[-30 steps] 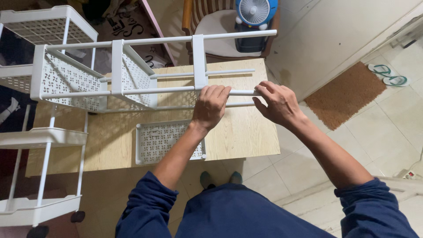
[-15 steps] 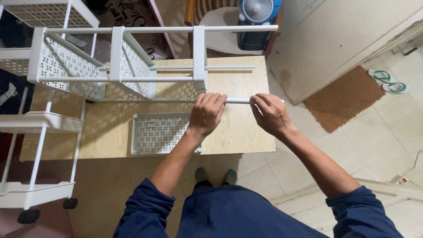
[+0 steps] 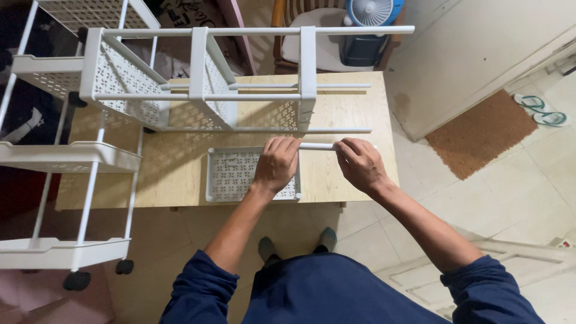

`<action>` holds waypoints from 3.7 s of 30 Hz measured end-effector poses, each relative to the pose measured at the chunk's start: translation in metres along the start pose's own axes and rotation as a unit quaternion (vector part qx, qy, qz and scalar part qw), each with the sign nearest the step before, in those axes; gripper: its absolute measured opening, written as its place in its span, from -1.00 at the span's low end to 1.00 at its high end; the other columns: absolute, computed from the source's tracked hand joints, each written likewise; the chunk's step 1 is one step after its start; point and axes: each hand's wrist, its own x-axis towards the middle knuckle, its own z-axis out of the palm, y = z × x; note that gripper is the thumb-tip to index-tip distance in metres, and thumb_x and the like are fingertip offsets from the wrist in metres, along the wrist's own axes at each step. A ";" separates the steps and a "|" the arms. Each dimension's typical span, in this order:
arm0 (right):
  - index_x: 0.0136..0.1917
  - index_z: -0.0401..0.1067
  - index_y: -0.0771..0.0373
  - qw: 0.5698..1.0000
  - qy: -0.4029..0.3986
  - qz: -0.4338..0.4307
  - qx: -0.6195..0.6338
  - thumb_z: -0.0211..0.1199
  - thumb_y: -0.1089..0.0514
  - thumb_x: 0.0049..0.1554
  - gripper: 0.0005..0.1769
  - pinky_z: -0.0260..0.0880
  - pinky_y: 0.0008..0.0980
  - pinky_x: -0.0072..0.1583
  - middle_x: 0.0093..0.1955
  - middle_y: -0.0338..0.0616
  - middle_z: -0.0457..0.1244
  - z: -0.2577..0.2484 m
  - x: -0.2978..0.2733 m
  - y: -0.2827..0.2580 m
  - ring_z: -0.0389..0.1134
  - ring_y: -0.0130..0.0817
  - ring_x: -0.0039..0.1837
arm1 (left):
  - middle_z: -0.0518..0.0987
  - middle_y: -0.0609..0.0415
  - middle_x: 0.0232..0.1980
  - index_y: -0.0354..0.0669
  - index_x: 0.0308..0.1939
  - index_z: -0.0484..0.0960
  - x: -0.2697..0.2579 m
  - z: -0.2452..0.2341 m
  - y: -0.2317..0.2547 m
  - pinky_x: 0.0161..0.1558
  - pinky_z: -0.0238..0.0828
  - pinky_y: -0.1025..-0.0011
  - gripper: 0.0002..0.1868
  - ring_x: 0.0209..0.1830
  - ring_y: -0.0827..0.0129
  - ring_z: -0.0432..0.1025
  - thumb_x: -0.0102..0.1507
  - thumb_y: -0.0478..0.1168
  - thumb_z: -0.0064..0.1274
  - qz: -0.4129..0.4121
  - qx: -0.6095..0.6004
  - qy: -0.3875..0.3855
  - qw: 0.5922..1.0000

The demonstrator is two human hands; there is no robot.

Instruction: The person assembles a white plastic storage cart by hand on a wooden table. They remove small plastic clips, detach a perforated tray, and reattach the tray and frame components, securing them with the clips.

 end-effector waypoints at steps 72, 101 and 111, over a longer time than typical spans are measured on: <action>0.12 0.50 0.21 0.953 -0.273 0.132 0.002 0.18 0.30 0.01 -0.62 0.31 -0.12 0.21 0.06 -0.05 0.35 0.299 -0.066 -0.078 0.35 -0.04 0.15 | 0.50 -0.08 0.13 -0.15 -0.10 0.67 -0.200 0.097 -0.216 0.22 0.32 0.11 -0.75 0.19 0.02 0.39 0.19 -0.41 0.00 -0.284 0.078 -0.322 0.900; 0.17 0.49 0.27 0.975 -0.082 0.202 0.037 0.32 0.20 0.08 -0.64 0.35 -0.11 0.23 0.17 0.01 0.36 0.217 -0.057 -0.109 0.37 0.01 0.21 | 0.62 -0.12 0.02 -0.22 -0.04 0.68 -0.201 0.063 -0.185 0.19 0.37 0.17 -0.68 0.11 0.03 0.48 0.12 -0.27 0.11 -0.182 -0.028 -0.161 0.970; 0.17 0.50 0.27 0.972 0.003 0.233 0.016 0.36 0.22 0.06 -0.61 0.38 -0.14 0.21 0.17 0.02 0.36 0.164 -0.053 -0.130 0.39 0.01 0.18 | 0.60 -0.06 -0.02 -0.24 0.00 0.67 -0.173 0.009 -0.118 0.17 0.34 0.14 -0.67 0.07 0.06 0.47 0.19 -0.19 0.18 -0.121 -0.100 -0.104 0.982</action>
